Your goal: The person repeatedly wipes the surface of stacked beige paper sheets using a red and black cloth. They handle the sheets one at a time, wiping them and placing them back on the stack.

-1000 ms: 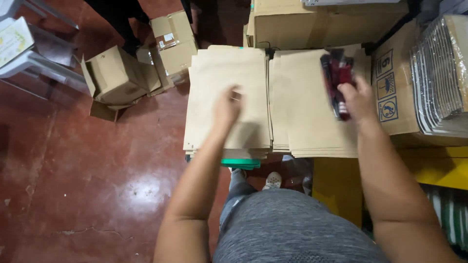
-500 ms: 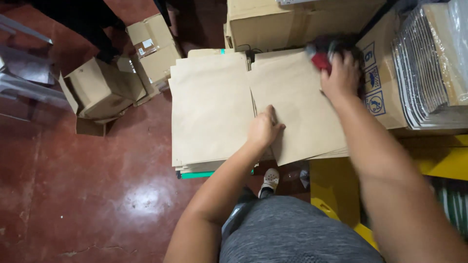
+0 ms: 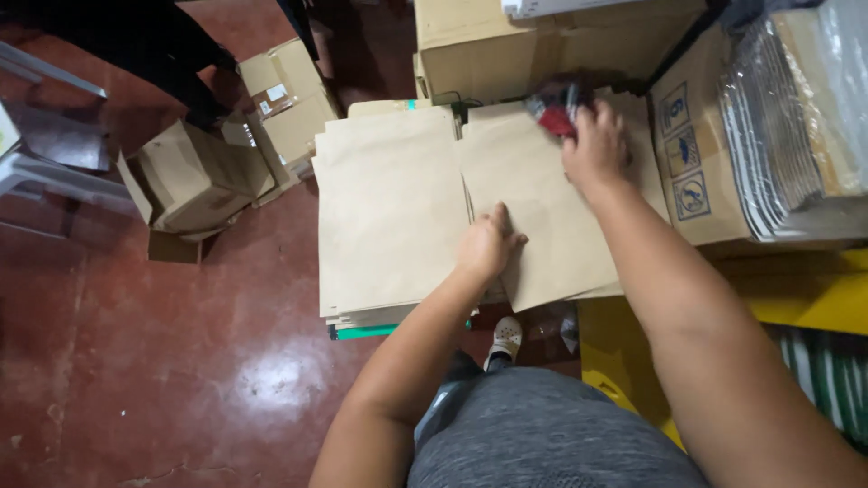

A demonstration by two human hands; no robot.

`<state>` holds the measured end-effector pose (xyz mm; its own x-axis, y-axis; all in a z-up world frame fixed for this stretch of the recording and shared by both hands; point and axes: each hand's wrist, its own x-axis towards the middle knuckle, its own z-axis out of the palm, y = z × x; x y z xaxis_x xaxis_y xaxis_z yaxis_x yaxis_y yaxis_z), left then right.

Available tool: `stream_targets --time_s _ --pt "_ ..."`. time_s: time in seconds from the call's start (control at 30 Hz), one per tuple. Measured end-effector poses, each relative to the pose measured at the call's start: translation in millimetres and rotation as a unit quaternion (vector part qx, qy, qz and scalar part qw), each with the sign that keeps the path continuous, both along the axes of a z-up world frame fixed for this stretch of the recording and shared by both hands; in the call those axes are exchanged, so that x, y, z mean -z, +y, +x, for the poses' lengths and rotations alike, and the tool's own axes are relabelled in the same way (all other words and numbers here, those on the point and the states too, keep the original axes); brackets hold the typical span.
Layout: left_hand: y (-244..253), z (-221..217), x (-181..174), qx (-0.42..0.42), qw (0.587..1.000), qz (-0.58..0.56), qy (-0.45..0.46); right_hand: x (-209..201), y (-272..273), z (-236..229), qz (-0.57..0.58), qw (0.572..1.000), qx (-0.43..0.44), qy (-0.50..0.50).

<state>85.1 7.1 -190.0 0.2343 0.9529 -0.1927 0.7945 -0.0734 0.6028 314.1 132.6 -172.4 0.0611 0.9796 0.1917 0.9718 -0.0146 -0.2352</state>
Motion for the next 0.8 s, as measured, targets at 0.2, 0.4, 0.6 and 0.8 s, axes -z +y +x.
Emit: stream_targets --time_s 0.2,0.4,0.6,0.8 --pt "3.8 -6.4 9.3 0.028 0.998 0.031 0.044 -39.0 -154.0 -27.1 -0.087 0.98 -0.17 -0.057" --pt "17.5 -0.8 43.4 0.044 0.998 -0.009 0.039 -59.5 -205.5 40.7 -0.027 0.984 -0.164 -0.058" --pt "-82.6 56.5 -74.4 0.176 0.969 0.12 0.128 -71.2 -222.7 57.2 -0.136 0.987 -0.078 -0.028" --pt "-97.3 55.1 -55.2 0.23 0.941 0.208 0.131 -132.9 -258.6 58.9 -0.182 0.89 0.012 0.418"
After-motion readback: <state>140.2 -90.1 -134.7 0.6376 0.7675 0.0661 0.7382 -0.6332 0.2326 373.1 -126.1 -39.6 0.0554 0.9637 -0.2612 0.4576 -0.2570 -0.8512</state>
